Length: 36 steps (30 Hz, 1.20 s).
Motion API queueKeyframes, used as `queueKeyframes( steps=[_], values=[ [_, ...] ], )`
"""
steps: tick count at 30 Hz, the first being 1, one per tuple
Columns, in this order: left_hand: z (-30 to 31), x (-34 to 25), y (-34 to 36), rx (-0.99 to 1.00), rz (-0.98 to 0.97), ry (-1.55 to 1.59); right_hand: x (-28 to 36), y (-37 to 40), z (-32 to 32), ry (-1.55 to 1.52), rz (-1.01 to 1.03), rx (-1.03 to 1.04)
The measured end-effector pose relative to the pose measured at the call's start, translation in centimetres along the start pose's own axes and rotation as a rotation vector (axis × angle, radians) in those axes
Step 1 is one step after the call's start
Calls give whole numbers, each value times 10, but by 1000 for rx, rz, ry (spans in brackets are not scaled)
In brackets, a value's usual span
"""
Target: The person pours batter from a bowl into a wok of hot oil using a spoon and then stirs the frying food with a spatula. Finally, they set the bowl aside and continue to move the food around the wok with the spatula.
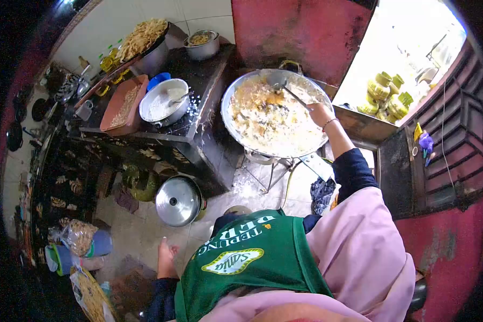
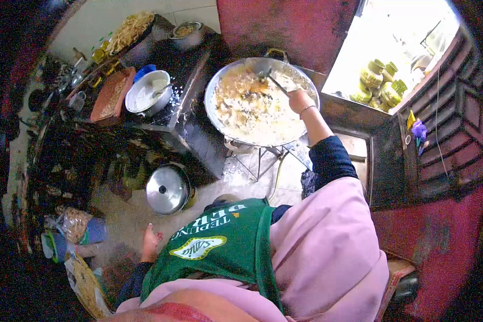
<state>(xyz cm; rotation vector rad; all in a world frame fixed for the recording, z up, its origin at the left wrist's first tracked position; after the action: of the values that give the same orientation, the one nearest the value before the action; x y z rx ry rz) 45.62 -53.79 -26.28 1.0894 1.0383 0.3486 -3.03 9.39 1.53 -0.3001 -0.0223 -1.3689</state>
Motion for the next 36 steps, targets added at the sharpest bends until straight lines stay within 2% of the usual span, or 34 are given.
queueKeyframes(
  steps=[1, 2, 5, 6, 7, 8, 10, 11, 13, 15, 17, 19, 20, 23, 24, 25, 26, 28, 29, 30, 32, 35, 36],
  values=[
    [19, 25, 7, -12, -113, -121, 8, 7, 11, -77, -133, 55],
    [31, 43, 19, -26, -225, -245, 2, 2, -2, 38, -15, 54],
    [60, 85, 69, -155, -236, -360, -15, 12, 1, -37, -7, -41],
    [69, 98, 83, -193, -239, -404, -8, 26, 22, -70, -81, -51],
    [76, 108, 101, -229, -239, -451, -22, 26, 16, 17, 115, -207],
    [84, 121, 111, -265, -235, -500, -34, 29, 22, 53, 120, -194],
    [105, 147, 108, -288, -221, -520, -44, 54, 52, -109, -7, -224],
    [115, 164, 95, -294, -213, -525, -64, 57, 44, -94, 11, -206],
    [126, 204, 79, -332, -108, -499, -77, 72, 51, -94, -48, -129],
    [125, 245, 71, -331, -42, -458, -73, 86, 56, -103, 11, -101],
    [123, 288, 72, -322, 18, -423, -88, 83, 33, -89, 103, -134],
    [125, 333, 86, -323, 77, -373, -95, 80, 20, -95, 81, -157],
    [129, 353, 94, -329, 104, -350, -91, 82, 25, -79, 56, -83],
    [144, 399, 124, -366, 170, -256, -66, 115, 85, 147, 164, -138],
    [149, 412, 132, -387, 190, -222, -109, 97, 58, 50, 137, -193],
    [155, 424, 140, -409, 208, -190, -104, 110, 79, 17, -8, -103],
    [160, 434, 147, -435, 227, -150, -131, 96, 58, 79, 121, -99],
    [166, 451, 156, -468, 218, -89, -180, 79, 31, 137, 187, -63],
    [165, 457, 157, -449, 172, -67, -153, 99, 65, 133, 124, -32],
    [160, 465, 156, -362, 15, -48, -136, 114, 86, 130, 60, -3],
    [140, 471, 170, -183, -295, 6, -152, 104, 80, 63, 138, -64],
    [77, 472, 156, -346, -17, -101, -203, 75, 69, -66, 335, -184],
    [53, 466, 155, -372, 26, -142, -219, 66, 67, -132, 293, -156]
  ],
)
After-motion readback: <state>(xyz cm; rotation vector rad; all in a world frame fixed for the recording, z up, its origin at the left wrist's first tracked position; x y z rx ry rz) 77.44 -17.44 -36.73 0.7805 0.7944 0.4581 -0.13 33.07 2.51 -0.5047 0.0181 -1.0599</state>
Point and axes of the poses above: each hand's wrist, its own y-axis away from the middle knuckle, its own z-axis out of the back of the hand, x = y × z, the point moved 4 cm from there along -y, towards the middle knuckle, and after that the axes turned 12 degrees about -x, right-handed, at the moved point
